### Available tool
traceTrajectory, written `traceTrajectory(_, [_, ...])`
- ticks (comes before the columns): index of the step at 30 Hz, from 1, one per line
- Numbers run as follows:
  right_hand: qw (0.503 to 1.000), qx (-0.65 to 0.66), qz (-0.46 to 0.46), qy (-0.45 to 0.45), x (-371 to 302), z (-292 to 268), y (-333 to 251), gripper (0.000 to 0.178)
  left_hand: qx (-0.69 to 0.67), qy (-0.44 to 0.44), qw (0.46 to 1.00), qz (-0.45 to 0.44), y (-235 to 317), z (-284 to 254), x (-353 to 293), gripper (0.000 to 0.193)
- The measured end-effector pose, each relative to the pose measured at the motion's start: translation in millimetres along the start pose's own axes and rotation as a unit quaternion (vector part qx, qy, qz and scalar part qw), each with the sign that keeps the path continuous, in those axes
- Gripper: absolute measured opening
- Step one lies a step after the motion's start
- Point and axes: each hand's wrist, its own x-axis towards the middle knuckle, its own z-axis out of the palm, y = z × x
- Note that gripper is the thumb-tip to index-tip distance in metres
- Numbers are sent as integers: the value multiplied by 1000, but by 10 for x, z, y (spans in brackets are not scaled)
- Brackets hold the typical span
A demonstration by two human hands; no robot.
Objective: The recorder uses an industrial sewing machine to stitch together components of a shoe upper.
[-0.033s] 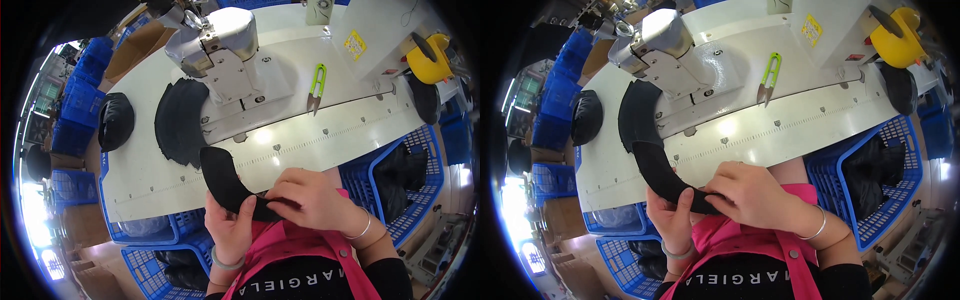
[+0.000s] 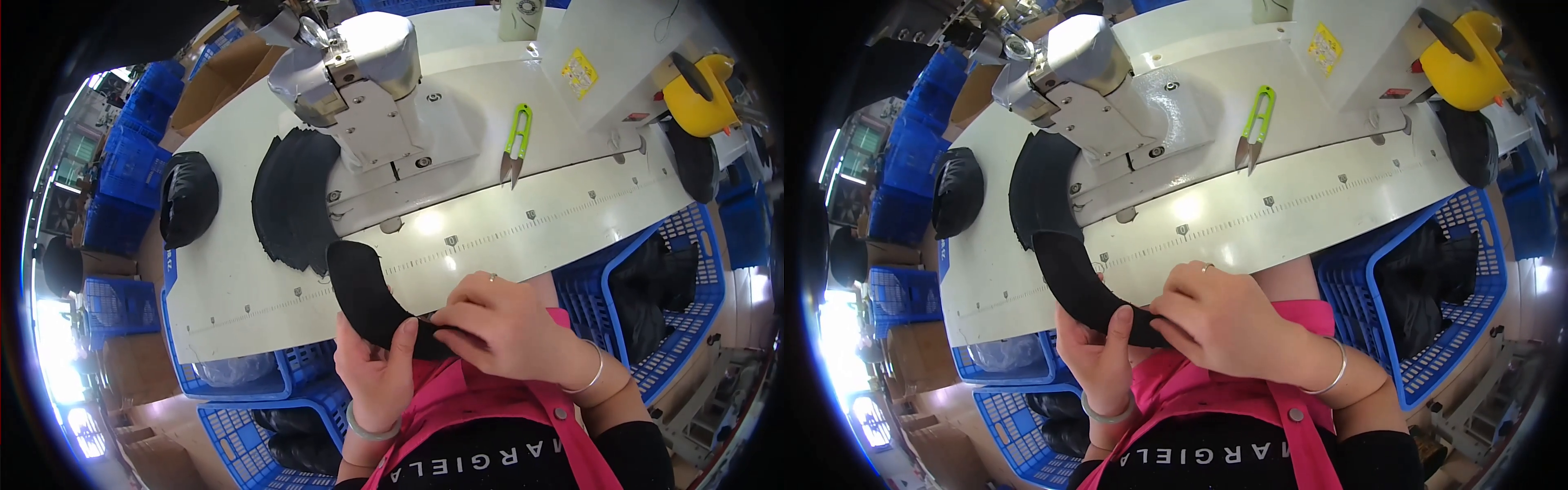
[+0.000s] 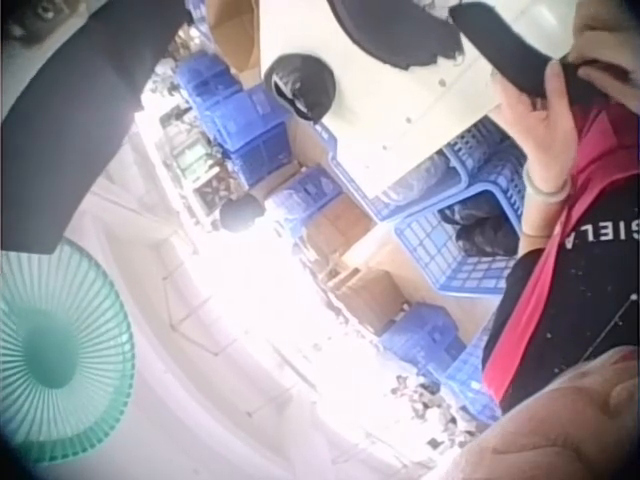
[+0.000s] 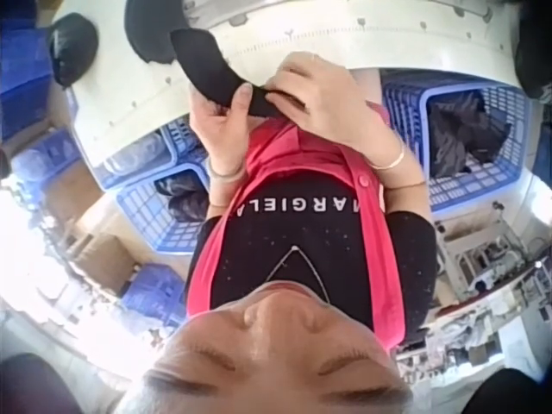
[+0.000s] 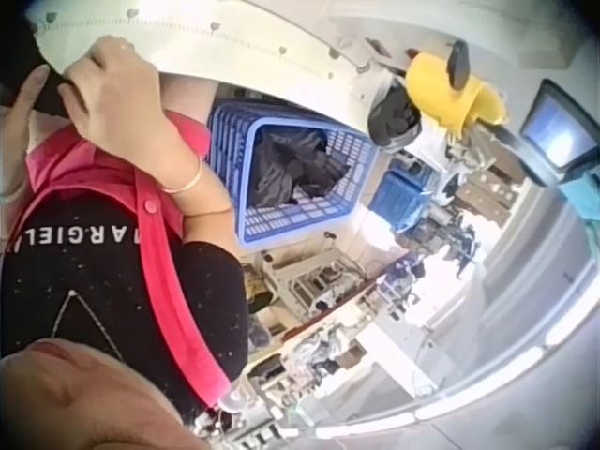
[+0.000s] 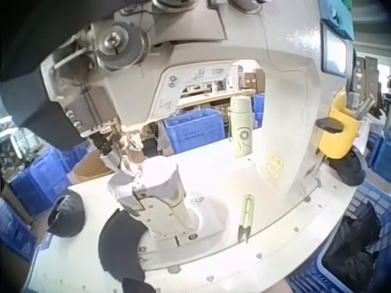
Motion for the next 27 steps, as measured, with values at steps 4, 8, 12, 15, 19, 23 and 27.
traceTrajectory(4, [987, -151, -54, 19, -42, 127, -58, 17, 80, 0, 996, 31, -4, 28, -75, 42])
traceTrajectory(8, [974, -212, -80, 3, -10, 145, -81, 9, 123, 2, 991, 54, -3, 46, -89, 38])
traceTrajectory(12, [973, -197, -115, 38, 4, 199, -22, 13, 125, -15, 991, 42, -32, 28, -83, 39])
traceTrajectory(15, [983, -132, -98, 85, 23, 118, 47, 18, 108, -4, 994, 22, -25, 18, -55, 41])
traceTrajectory(19, [966, -106, -67, 226, 31, -99, 199, 21, -30, -10, 999, 6, -20, 19, -15, 45])
traceTrajectory(23, [936, 89, 57, 336, -129, -418, 348, 13, -54, 9, 998, -1, -16, -35, 22, 46])
traceTrajectory(27, [748, 525, 6, 406, -273, -888, 489, 4, -20, 20, 999, 20, -106, -111, 61, 44])
